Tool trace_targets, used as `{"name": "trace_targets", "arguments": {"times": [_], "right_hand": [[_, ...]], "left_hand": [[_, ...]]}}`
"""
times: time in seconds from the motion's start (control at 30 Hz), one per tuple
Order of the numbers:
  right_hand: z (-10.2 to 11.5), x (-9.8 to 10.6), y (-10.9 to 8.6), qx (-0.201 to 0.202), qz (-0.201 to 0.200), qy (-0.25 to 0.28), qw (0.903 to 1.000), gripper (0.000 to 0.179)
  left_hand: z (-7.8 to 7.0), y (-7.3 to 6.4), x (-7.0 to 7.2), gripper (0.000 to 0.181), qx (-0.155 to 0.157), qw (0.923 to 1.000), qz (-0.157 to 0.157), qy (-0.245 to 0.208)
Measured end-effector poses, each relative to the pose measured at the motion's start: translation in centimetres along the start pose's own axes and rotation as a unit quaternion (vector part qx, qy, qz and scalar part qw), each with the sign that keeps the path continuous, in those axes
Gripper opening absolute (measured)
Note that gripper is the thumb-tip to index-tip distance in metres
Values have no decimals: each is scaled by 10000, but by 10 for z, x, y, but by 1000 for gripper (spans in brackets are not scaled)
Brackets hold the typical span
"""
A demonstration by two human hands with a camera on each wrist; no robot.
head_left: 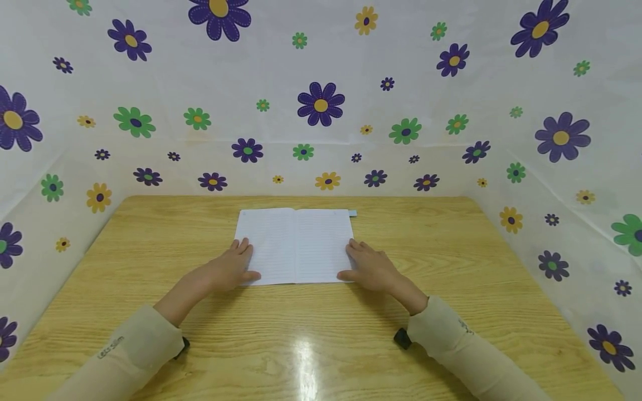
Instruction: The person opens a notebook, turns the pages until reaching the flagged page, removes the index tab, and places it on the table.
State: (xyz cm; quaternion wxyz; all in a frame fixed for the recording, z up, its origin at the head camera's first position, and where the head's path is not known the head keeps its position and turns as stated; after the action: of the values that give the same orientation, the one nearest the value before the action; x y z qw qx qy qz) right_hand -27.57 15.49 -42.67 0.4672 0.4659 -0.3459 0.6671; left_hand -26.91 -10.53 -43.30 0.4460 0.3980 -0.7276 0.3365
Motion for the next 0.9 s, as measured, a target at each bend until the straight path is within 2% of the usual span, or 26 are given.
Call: {"name": "trace_targets", "arguments": {"times": [0.13,0.33,0.63,0.9], "right_hand": [[3,2,-1,179,-41,-33,9998,68],[7,11,0,370,-366,0,9986,46],[-2,17,8,-122,-799,642,9947,30],[9,26,6,166,-1456,598,9874,16]], "left_hand": [[1,1,-1,78,23,10000,8,-7],[3,3,-3,77,70,10000,57,12],[-2,0,1,77,14,10000,63,-45],[-2,-1,0,76,55,9999,88,-108]]}}
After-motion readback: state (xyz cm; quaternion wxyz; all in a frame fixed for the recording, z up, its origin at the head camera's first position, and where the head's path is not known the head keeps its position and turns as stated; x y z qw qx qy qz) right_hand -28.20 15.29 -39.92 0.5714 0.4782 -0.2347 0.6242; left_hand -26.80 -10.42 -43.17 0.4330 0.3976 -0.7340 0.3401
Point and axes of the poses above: each hand's wrist, its own y-axis towards the middle knuckle, its own x-axis out of the back of the hand, z = x × y, the point moved 10 cm from there along y, towards the middle knuckle, and after that the axes turned 9 degrees about -z, right-handed, at the moved point
